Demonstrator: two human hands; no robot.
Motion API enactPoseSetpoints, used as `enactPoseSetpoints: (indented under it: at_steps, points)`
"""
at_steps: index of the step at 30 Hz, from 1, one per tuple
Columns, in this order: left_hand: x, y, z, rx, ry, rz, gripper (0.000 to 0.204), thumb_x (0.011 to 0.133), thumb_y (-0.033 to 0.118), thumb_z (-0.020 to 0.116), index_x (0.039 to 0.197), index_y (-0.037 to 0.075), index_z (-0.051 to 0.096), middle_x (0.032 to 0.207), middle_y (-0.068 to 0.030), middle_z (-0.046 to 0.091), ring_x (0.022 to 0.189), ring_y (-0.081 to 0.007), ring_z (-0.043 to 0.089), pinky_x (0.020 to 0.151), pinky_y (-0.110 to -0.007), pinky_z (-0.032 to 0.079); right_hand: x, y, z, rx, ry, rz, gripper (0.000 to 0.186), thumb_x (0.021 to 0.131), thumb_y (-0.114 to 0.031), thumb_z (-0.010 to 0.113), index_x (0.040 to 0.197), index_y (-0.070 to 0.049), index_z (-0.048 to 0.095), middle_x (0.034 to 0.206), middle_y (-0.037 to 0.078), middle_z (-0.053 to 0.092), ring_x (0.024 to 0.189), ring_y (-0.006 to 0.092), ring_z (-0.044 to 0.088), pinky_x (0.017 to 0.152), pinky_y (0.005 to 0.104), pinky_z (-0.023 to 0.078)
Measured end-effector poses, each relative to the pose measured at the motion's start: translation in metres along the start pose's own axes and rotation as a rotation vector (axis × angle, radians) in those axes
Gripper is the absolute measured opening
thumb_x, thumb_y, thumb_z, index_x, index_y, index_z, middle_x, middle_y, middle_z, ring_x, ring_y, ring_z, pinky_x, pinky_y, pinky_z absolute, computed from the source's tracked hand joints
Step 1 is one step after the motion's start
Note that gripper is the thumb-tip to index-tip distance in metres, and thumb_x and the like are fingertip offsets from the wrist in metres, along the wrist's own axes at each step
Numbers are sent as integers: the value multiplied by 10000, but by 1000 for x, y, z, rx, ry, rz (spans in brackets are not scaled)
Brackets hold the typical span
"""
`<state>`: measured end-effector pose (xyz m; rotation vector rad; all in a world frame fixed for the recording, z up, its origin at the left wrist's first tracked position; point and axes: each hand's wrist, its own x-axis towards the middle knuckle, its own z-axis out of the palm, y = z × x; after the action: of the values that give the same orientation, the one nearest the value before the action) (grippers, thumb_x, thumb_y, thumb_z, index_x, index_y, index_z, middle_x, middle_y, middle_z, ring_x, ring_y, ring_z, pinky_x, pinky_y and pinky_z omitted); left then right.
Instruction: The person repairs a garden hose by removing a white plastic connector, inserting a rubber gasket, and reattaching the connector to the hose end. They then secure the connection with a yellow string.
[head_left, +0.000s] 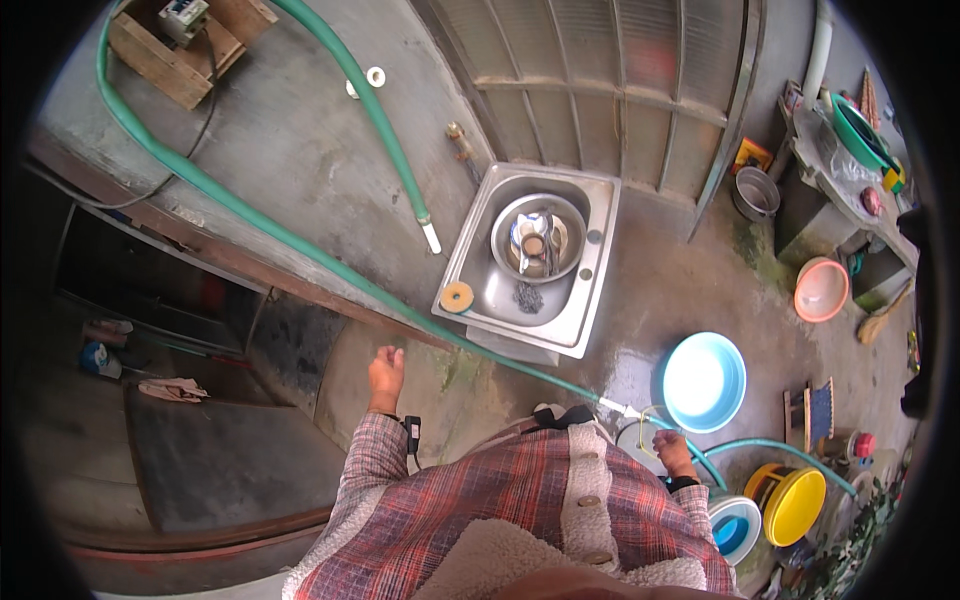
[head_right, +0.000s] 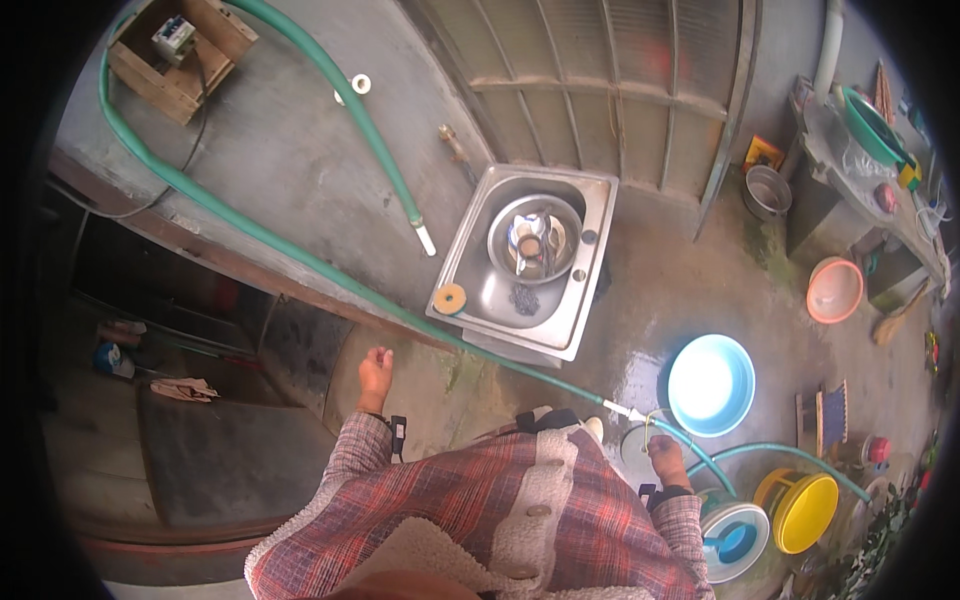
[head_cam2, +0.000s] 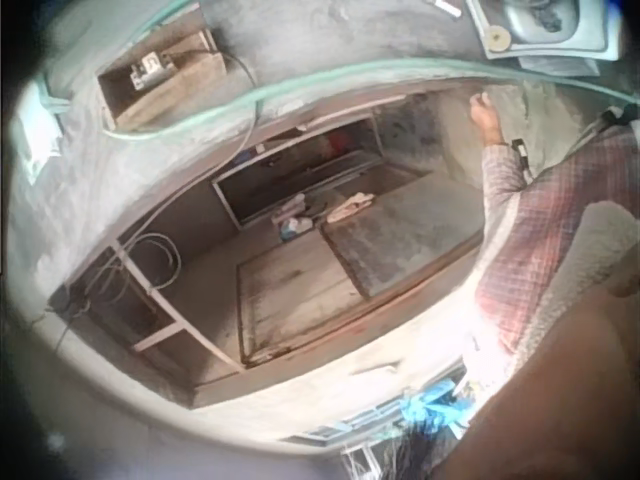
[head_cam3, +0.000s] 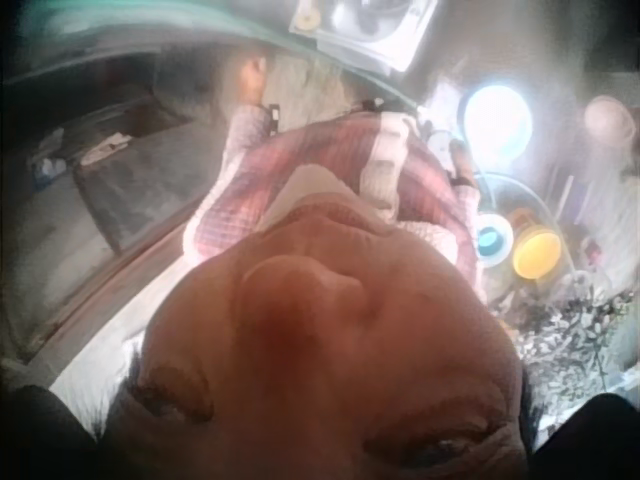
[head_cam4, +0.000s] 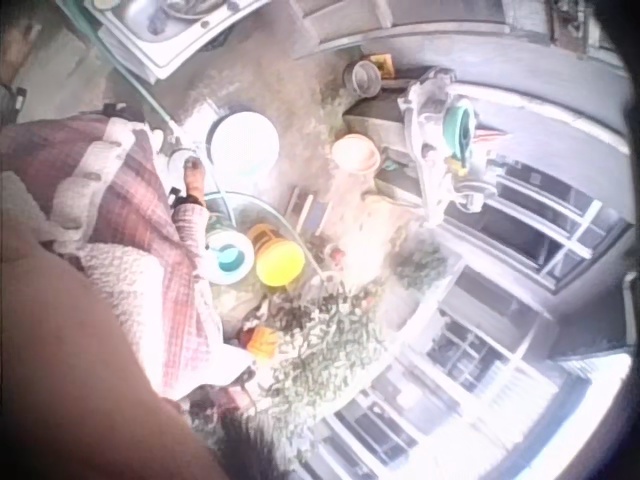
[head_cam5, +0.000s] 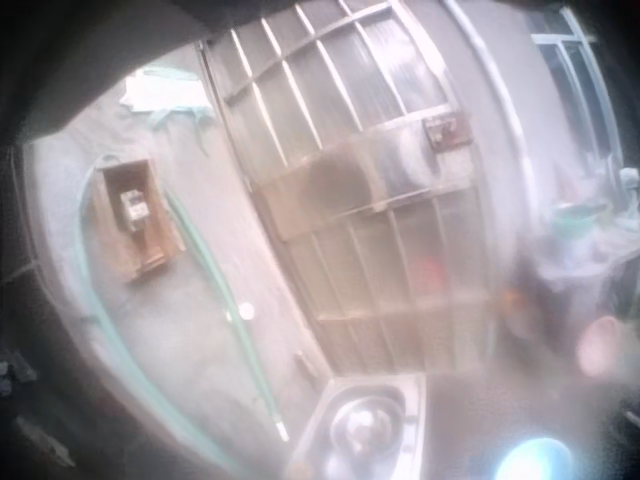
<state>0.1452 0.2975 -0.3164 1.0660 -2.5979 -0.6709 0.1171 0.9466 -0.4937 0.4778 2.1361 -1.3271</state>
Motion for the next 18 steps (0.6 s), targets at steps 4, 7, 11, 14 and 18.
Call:
enactPoseSetpoints:
  at_steps: [4,7,11,14,18]
  points:
    - [1,6,-5,7,9,11,313,870,272,645,1060,23,630,904,-168,697,844,-311,681,771,-397,530,7,-27,6,34,-45,-21,200,895,-160,610,1028,-11,625,806,46,645,663,136,569,578,284,466]
    - [1,14,-9,42,1,18,296,867,266,648,1054,36,633,903,-166,697,845,-313,679,770,-397,530,3,-52,8,85,-80,13,203,898,-167,615,1019,-4,630,770,40,634,648,130,560,564,277,453]
    - [28,51,-31,-24,76,189,291,856,257,661,1044,37,632,897,-174,692,836,-325,672,762,-410,527,3,-70,12,32,-89,-1,174,892,-164,620,955,-3,641,737,37,624,619,123,535,567,278,442]
    - [77,108,-63,-9,182,435,350,851,229,658,1144,46,598,1004,-210,656,815,-348,656,733,-423,519,15,-66,19,-53,-99,-44,181,894,-169,620,964,-2,633,741,37,625,624,123,534,576,281,445]
    - [140,200,-99,260,293,726,453,859,228,643,1269,77,525,1280,-177,545,1117,-351,554,901,-419,474,32,-56,26,-139,-6,-181,195,896,-155,621,1002,9,626,786,47,641,687,132,558,643,284,463]
